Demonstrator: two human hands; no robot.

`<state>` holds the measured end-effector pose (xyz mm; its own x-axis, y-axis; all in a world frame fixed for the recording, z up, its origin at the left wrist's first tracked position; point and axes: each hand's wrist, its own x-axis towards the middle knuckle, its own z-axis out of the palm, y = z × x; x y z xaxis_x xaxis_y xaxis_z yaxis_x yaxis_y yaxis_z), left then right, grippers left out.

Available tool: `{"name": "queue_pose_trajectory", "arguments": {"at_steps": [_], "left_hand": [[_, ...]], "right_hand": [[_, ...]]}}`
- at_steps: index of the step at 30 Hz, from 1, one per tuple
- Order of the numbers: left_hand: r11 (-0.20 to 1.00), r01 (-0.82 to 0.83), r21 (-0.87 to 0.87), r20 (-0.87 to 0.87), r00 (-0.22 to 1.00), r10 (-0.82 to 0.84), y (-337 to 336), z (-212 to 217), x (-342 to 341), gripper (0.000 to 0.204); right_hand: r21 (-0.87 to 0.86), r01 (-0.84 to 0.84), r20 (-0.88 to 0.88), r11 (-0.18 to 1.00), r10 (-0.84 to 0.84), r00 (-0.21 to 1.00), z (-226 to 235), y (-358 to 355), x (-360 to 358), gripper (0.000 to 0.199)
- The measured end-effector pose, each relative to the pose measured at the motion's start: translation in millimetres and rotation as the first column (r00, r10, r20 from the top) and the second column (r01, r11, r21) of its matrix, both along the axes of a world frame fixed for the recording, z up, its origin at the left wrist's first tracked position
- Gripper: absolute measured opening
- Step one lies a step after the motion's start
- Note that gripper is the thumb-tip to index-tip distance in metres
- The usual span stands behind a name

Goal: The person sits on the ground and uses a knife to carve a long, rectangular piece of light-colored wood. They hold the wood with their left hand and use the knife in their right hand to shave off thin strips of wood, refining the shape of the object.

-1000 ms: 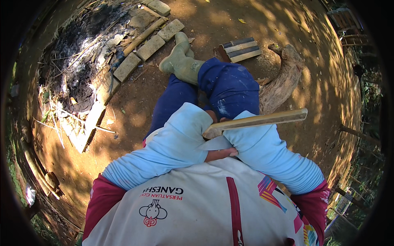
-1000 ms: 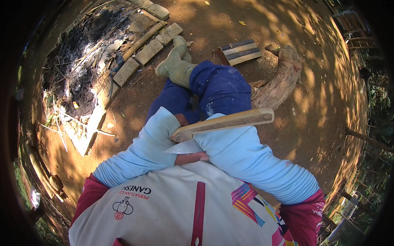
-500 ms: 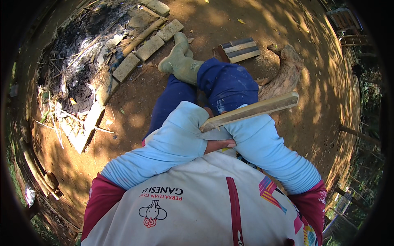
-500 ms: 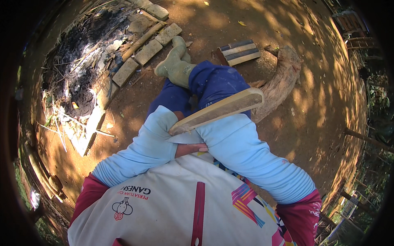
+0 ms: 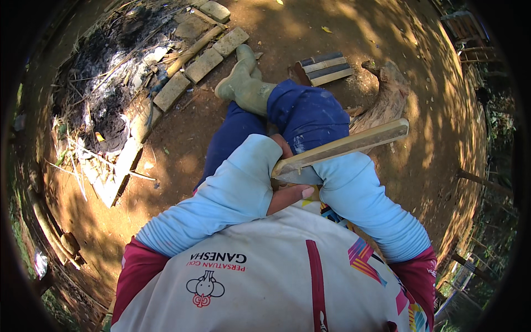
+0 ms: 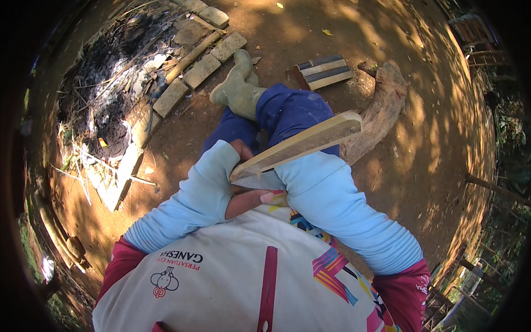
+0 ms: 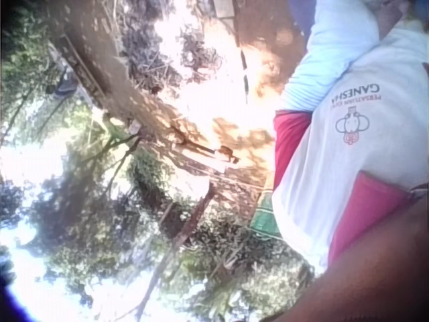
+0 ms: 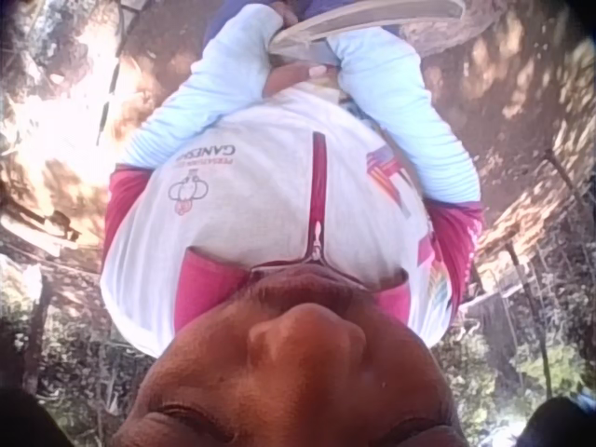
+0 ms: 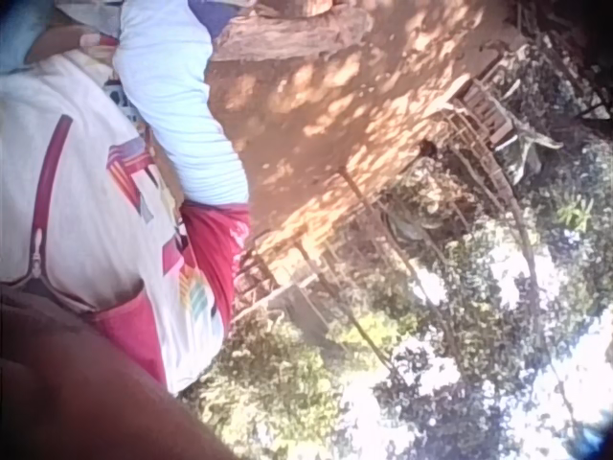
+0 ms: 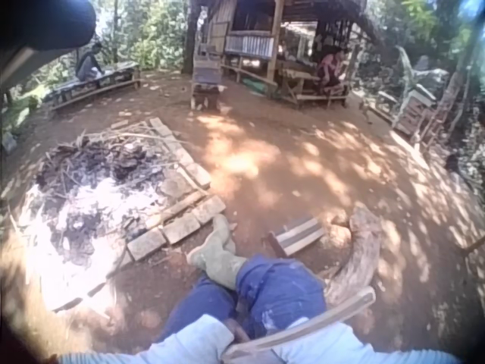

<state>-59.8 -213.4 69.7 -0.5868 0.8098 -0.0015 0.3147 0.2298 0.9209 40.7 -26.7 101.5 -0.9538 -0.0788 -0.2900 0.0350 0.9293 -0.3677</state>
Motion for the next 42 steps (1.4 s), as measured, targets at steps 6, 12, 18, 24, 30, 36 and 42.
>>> {"name": "queue_pose_trajectory", "arguments": {"at_steps": [6,12,18,24,30,36,42], "left_hand": [[1.0,0.012,-0.016,0.014,1.0,-0.012,-4,-1,2,0.058],[0.999,-0.028,0.028,-0.007,1.0,0.028,-7,-10,7,0.056],[0.998,0.052,-0.036,0.063,0.997,-0.05,-1,3,0,0.047],[0.997,0.068,-0.039,-0.011,0.998,-0.068,1,-1,3,0.042],[0.999,-0.028,-0.044,-0.067,0.997,0.025,5,-6,5,0.046],[0.977,-0.177,-0.122,0.01,0.984,0.179,8,-15,5,0.049],[0.955,-0.296,-0.013,-0.068,0.953,0.294,6,-24,8,0.052]], "right_hand": [[0.157,-0.116,0.064,0.981,0.107,0.992,14,-4,-6,0.029],[0.14,-0.076,0.007,0.987,0.076,0.997,16,1,0,0.019],[0.199,-0.075,0.085,0.977,0.059,0.995,15,2,1,0.024],[0.242,-0.073,0.044,0.968,0.064,0.997,5,2,4,0.023],[0.313,-0.086,0.132,0.946,0.046,0.99,5,1,-9,0.019],[0.229,0.134,-0.056,0.964,-0.124,0.991,-22,4,-5,0.017],[0.202,0.117,0.09,0.972,-0.137,0.987,-12,2,-17,0.018]]}}
